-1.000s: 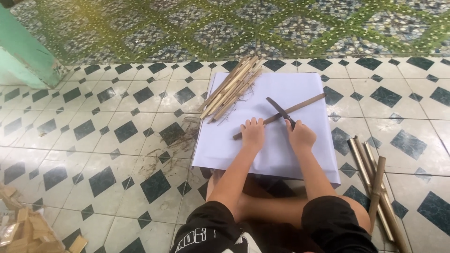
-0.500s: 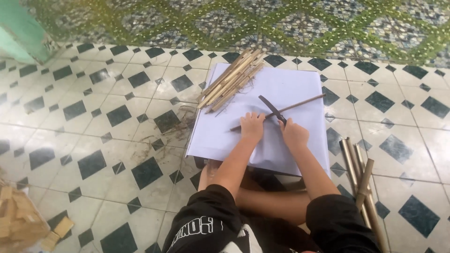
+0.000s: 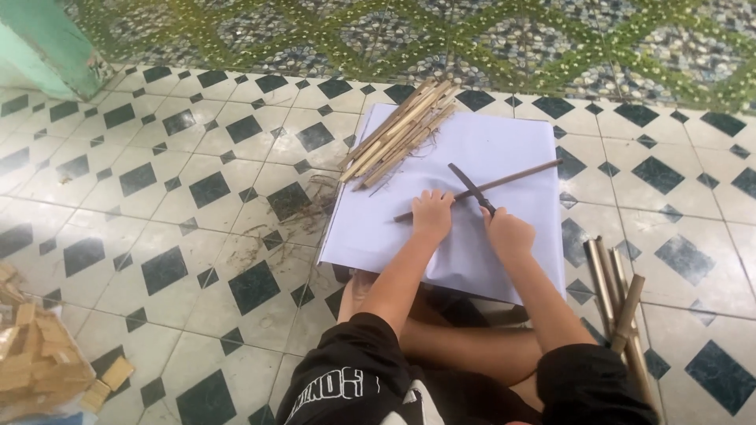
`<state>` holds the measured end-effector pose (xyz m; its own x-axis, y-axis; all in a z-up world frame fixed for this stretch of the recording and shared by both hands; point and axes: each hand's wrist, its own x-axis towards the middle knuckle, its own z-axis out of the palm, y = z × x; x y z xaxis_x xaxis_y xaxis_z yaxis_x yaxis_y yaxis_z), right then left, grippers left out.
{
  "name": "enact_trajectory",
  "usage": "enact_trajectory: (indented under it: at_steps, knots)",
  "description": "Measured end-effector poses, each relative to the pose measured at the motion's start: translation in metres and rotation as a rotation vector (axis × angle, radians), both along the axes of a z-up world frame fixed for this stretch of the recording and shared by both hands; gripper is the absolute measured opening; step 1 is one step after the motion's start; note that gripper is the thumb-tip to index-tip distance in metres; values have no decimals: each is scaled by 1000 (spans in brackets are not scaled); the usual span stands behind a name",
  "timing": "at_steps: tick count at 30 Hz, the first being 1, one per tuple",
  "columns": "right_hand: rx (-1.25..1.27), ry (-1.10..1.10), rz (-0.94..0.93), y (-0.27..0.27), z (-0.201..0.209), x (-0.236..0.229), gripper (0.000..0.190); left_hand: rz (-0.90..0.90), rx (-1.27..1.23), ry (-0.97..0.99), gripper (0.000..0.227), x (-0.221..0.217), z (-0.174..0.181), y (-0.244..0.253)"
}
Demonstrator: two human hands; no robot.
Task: Shaving and splitting thin bamboo sticks using a knife to prepare them for use.
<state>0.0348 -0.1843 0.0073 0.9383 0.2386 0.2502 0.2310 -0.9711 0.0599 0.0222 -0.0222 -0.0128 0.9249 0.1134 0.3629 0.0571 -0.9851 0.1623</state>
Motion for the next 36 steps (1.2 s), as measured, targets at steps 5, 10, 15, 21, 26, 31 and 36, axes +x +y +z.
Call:
enact_trajectory:
  at_steps: [5,10,15,21,26,31,36]
  knots:
    - [-48,-67,-6,-11,-4,4,46,-13,-25,43,21,-8,14,-1]
    - [-50,-160,85,-11,7,-4,44,-10,20,-1,23,-7,11,0]
    - [-3,-155,47,-1,-4,-3,46,-2,19,25,24,1,0,2]
    - [-21,-106,48,-5,10,-4,43,-11,23,37,23,-2,3,1]
    - [-3,-95,30,-6,6,-4,45,-8,28,28,23,-3,5,0]
    - [-67,-48,23,-9,9,-6,44,-2,17,14,25,0,2,1]
    - [-48,-53,38,-11,10,-5,44,-5,2,10,25,-3,9,0]
